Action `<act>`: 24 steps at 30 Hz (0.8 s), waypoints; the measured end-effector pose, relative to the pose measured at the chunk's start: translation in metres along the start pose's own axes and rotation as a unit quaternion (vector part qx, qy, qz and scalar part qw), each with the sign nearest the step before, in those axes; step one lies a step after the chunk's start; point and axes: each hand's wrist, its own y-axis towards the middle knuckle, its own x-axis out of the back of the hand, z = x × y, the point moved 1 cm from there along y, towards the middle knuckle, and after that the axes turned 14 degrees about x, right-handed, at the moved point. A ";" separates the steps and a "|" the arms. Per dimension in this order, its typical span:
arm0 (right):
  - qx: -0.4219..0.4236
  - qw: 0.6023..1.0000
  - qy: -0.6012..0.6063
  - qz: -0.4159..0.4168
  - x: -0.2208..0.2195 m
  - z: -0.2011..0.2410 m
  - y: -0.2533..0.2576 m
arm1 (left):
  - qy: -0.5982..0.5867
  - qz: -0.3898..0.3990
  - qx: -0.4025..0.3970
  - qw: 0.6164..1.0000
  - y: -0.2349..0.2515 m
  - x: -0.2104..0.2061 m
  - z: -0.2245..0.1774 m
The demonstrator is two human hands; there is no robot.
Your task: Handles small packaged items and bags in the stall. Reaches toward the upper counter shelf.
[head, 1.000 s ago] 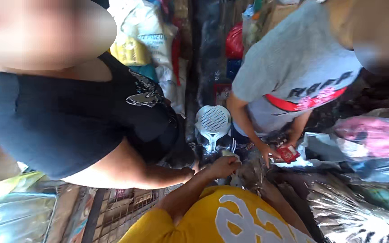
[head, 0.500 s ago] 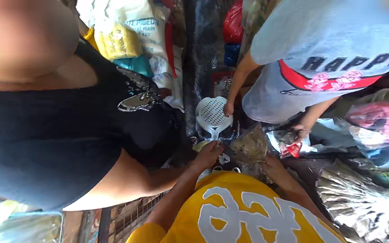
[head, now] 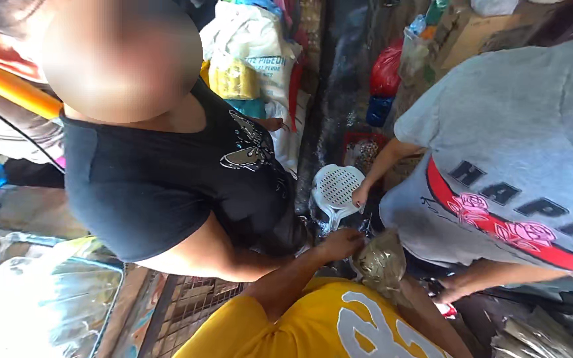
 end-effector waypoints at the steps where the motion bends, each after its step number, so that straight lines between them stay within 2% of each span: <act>1: 0.008 1.000 0.000 0.006 0.000 0.006 0.006 | -0.016 -0.004 0.003 1.000 -0.002 0.003 0.004; 3: 0.035 0.999 0.011 -0.008 0.002 0.023 0.018 | -0.069 -0.013 0.016 0.997 -0.008 0.011 0.014; 6: 0.094 0.992 -0.002 -0.082 -0.002 0.039 0.038 | -0.151 -0.030 0.025 0.988 -0.022 0.028 0.030; 10: 0.033 0.990 0.033 -0.133 -0.003 0.064 0.071 | -0.243 -0.043 0.005 0.969 -0.042 0.049 0.057; 15: -0.012 0.960 0.050 -0.275 -0.006 0.080 0.110 | -0.268 -0.083 -0.003 0.960 -0.064 0.070 0.078; 18: -0.038 0.946 0.056 -0.317 -0.007 0.090 0.126 | -0.307 -0.119 -0.059 0.943 -0.070 0.075 0.074; 21: 0.037 0.936 0.019 -0.350 -0.010 0.087 0.130 | -0.298 -0.150 -0.114 0.936 -0.072 0.080 0.070; 24: 0.133 0.921 0.048 -0.363 -0.007 0.089 0.131 | -0.292 -0.154 -0.175 0.927 -0.071 0.082 0.074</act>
